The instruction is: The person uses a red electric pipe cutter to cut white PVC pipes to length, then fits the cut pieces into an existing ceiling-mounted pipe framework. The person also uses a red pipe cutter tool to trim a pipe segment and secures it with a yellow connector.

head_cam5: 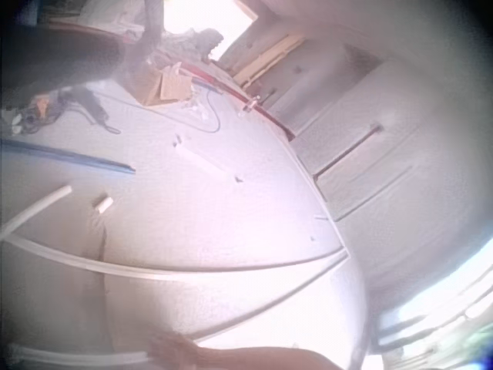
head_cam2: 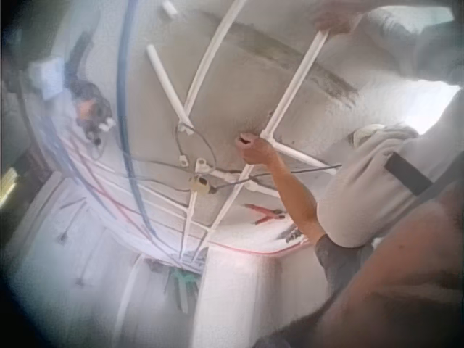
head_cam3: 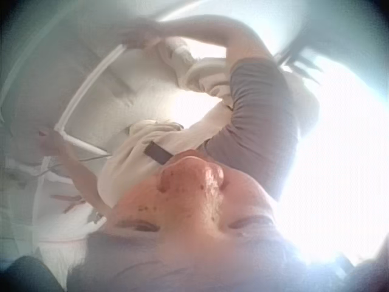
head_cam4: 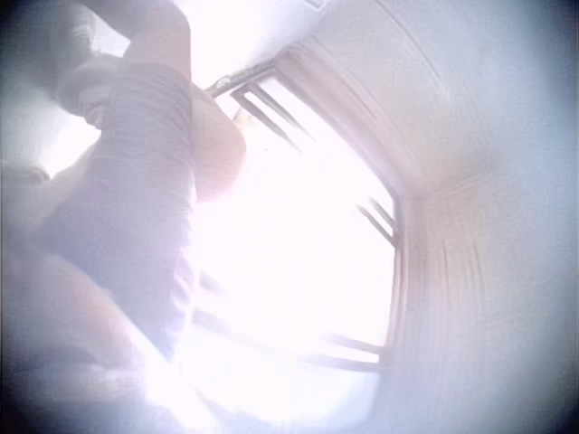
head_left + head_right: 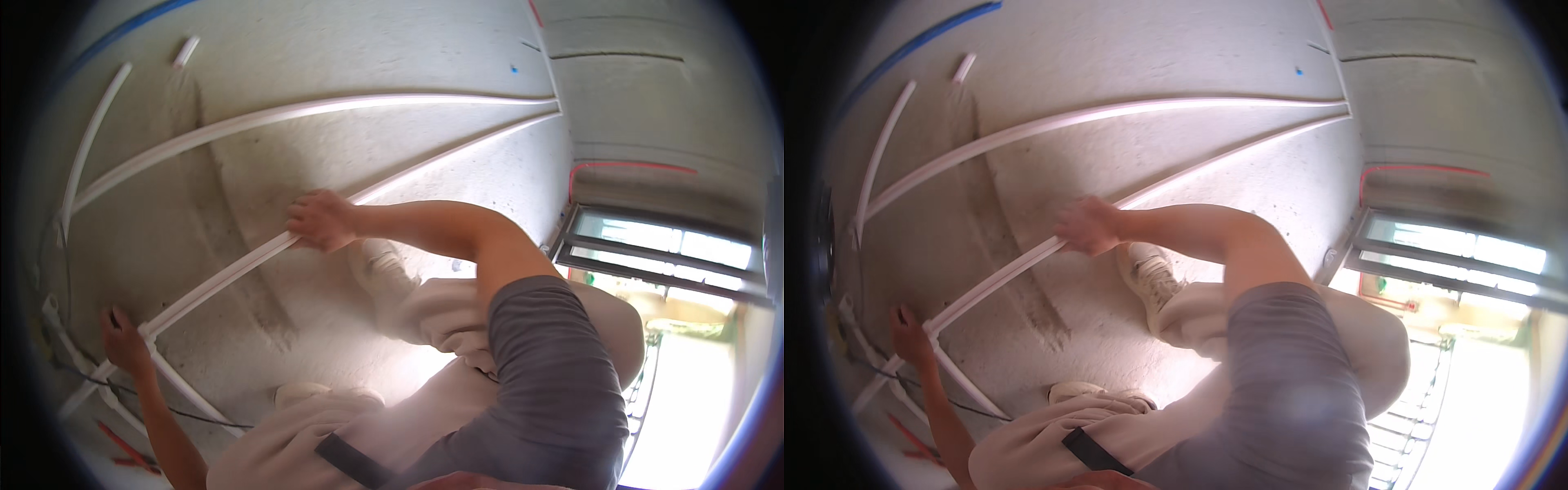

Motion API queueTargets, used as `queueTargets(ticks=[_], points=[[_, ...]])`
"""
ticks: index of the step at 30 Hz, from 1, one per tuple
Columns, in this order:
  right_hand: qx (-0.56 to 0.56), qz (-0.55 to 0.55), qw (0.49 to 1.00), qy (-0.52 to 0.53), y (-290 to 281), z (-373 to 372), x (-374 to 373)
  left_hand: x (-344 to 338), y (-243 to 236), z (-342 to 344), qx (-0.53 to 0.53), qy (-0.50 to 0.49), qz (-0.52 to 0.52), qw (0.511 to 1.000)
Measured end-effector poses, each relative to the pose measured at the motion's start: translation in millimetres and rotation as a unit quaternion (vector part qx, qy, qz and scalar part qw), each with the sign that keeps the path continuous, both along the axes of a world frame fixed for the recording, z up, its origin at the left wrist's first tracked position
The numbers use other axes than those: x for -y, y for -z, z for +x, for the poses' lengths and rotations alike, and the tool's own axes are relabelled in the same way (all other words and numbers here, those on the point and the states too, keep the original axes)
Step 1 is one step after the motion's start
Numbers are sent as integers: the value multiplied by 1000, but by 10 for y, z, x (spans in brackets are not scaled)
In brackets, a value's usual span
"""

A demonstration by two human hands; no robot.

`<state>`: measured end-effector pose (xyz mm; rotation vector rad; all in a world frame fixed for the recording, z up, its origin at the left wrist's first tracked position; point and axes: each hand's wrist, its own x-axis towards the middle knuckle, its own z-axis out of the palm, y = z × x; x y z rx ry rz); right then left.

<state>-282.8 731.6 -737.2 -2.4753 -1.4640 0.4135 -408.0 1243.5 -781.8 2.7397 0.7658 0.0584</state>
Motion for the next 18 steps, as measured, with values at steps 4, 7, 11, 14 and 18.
queueTargets(ticks=[4, 7, 11, 14, 18], points=[[-21, -22, 1000, 1, -110, 29, -40, 56, -98, 42, 12, 5, 3, 1000], [-19, -24, 999, -8, -126, 30, -47, 39, -73, 59, 34, 16, 23, 999], [-32, -61, 998, -2, -124, 11, -70, -116, 24, 83, 18, 38, 17, 999], [-44, -83, 996, 4, -136, 16, -76, -262, 69, 105, 5, 85, -3, 996], [-45, -74, 996, -5, -167, 55, -84, -422, 159, 110, -9, 86, -45, 995]])
